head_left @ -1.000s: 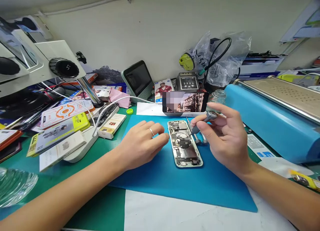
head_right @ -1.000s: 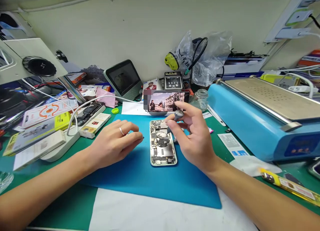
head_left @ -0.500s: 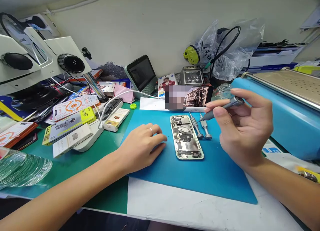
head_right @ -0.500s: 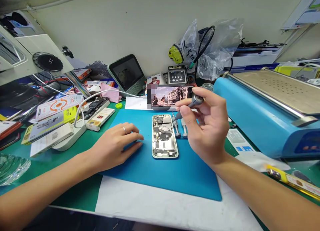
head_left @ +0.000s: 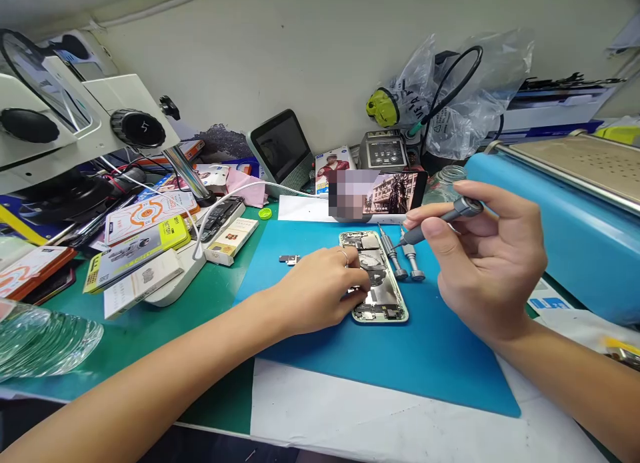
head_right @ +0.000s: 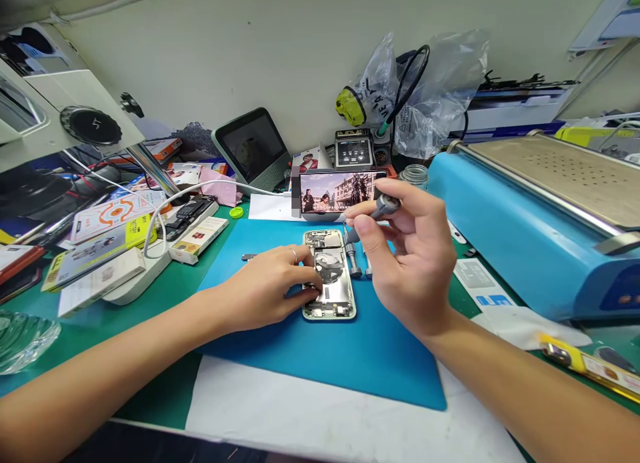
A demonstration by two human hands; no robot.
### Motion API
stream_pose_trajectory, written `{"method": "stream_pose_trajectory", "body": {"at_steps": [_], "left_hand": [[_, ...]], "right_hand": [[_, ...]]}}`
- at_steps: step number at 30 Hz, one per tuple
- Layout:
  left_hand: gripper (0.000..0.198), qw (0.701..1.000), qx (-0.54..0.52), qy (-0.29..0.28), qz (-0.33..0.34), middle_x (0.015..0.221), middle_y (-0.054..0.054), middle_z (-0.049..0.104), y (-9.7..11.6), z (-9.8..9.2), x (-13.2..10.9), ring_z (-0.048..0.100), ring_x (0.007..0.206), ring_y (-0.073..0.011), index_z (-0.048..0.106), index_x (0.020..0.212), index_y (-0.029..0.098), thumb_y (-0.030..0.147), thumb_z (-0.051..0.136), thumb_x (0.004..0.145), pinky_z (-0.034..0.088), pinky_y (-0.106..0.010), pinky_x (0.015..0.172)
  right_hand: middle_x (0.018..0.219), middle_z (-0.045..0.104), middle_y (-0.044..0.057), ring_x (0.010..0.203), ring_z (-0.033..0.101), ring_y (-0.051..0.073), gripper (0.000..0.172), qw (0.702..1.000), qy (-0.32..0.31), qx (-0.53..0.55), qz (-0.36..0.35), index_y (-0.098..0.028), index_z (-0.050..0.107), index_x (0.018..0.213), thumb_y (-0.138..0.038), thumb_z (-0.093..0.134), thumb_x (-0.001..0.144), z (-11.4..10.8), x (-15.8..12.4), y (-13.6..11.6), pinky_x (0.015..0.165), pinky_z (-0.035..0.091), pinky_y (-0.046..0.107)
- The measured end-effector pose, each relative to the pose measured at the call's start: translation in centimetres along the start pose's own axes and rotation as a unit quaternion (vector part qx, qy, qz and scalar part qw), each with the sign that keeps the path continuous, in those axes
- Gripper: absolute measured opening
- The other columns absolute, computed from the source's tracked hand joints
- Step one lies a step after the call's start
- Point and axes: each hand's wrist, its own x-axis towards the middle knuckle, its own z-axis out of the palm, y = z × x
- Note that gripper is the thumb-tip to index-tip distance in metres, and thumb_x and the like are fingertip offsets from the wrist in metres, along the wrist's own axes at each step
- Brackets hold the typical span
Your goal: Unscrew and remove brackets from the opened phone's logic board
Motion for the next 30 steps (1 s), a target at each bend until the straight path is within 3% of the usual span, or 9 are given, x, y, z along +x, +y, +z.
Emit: {"method": "stream_pose_trajectory", "body": {"at_steps": [18,30], "left_hand": [[0.024,1.0,-0.005,-0.021,-0.003,0.122,-0.004,0.071,0.17,-0.2,0.59,0.07,0.104,-0.0183,0.07,0.122,0.021,0.039,0.071,0.105,0.063,-0.041,0.093],[0.02,0.998,-0.044,-0.035,-0.005,0.118,-0.004,0.071,0.47,-0.61,0.62,0.07,0.102,-0.0175,0.071,0.116,0.02,0.037,0.071,0.105,0.063,-0.04,0.092]], "right_hand": [[0.102,0.085,0.0,0.09,0.084,0.023,0.038,1.0,-0.022,0.013,0.009,-0.037,0.071,0.136,-0.02,0.079,0.103,-0.26,-0.03,0.49,0.07,0.073,0.036],[0.104,0.084,0.001,0.092,0.084,0.022,0.038,0.999,-0.038,0.012,0.018,-0.037,0.07,0.138,-0.02,0.078,0.104,-0.41,-0.21,0.53,0.074,0.073,0.035]]}}
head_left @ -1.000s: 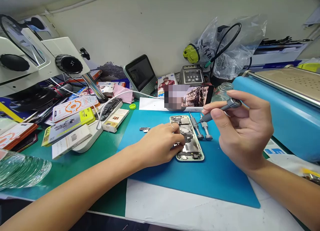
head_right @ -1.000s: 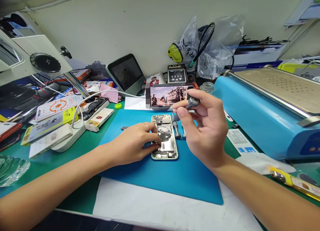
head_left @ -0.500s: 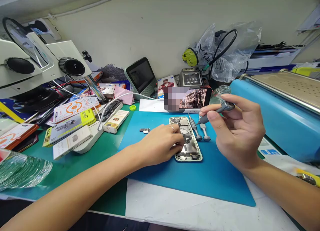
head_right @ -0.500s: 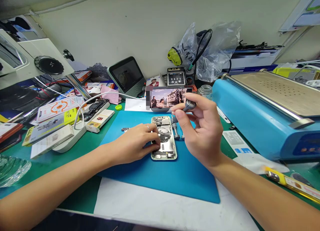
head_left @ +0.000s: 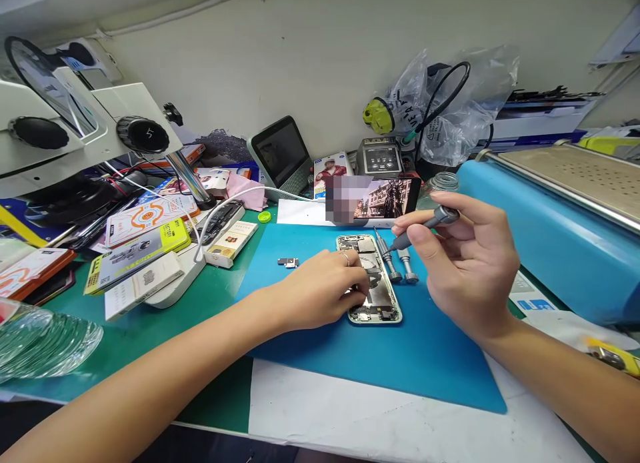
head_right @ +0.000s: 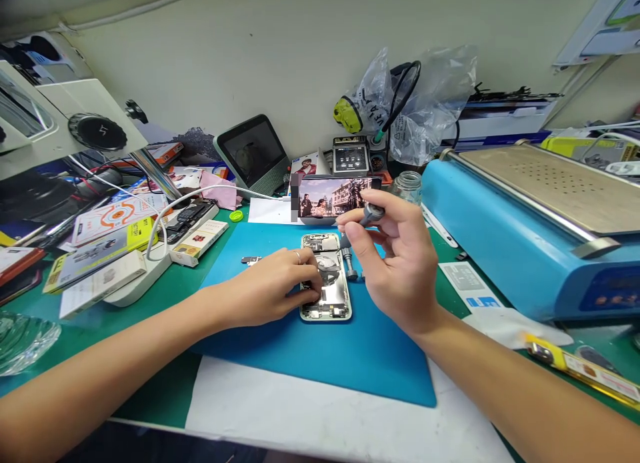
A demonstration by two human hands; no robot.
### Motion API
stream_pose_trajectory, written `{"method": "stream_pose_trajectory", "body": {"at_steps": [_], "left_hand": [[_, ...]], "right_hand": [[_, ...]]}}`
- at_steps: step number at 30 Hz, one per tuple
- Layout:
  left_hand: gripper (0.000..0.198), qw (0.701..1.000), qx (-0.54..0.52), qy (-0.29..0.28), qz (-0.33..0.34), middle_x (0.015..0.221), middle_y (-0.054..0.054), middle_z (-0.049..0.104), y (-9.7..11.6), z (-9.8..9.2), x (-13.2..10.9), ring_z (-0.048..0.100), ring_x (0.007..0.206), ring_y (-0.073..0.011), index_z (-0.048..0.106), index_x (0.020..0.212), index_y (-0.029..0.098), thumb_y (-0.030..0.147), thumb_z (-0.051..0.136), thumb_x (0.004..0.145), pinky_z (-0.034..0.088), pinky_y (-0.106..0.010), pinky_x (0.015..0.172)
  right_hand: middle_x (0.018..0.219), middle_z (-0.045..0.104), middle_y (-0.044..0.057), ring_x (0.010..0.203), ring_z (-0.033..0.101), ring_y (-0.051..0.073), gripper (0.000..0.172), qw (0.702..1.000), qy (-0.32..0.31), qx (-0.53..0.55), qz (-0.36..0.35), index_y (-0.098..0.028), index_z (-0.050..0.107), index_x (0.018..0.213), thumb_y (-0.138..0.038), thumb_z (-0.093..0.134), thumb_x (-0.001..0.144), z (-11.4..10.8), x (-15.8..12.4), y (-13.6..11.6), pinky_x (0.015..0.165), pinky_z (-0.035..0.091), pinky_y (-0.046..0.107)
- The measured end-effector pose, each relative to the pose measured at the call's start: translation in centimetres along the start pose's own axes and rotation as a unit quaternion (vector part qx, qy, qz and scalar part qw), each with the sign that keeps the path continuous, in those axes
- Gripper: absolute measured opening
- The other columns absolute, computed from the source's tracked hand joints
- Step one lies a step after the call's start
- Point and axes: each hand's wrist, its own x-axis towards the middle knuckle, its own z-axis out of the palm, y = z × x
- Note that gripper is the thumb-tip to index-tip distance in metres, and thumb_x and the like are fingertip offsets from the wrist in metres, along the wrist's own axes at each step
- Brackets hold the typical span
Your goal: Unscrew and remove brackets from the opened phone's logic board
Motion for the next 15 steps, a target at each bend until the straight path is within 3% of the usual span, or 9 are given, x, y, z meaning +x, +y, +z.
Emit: {"method": "stream_pose_trajectory", "body": {"at_steps": [4,9,15], "left_hand": [[0.017,0.999,-0.03,0.022,-0.028,0.118,-0.004,0.072,-0.3,-1.1,-0.8,0.07,0.102,-0.0169,0.071,0.114,0.02,0.035,0.07,0.106,0.063,-0.039,0.092],[0.02,0.992,-0.053,0.061,-0.094,0.118,-0.004,0.071,-2.8,-2.2,-3.3,0.07,0.102,-0.017,0.07,0.113,0.02,0.038,0.07,0.106,0.063,-0.039,0.09],[0.025,0.984,-0.035,0.077,-0.159,0.118,-0.004,0.071,-4.9,-1.7,-5.6,0.07,0.103,-0.018,0.07,0.112,0.02,0.044,0.071,0.105,0.062,-0.041,0.093]], "right_hand": [[0.104,0.084,0.0,0.091,0.084,0.021,0.037,1.0,-0.006,-0.001,-0.005,-0.035,0.069,0.138,-0.021,0.077,0.105,-0.1,0.1,0.0,0.073,0.073,0.034],[0.104,0.085,0.0,0.092,0.084,0.02,0.041,1.0,-0.009,-0.004,-0.007,-0.034,0.068,0.139,-0.017,0.078,0.103,-0.1,0.2,0.1,0.074,0.073,0.032],[0.103,0.085,0.0,0.09,0.085,0.021,0.043,1.0,-0.019,-0.004,-0.009,-0.035,0.069,0.14,-0.016,0.078,0.103,-0.1,0.0,0.2,0.071,0.074,0.033]]}}
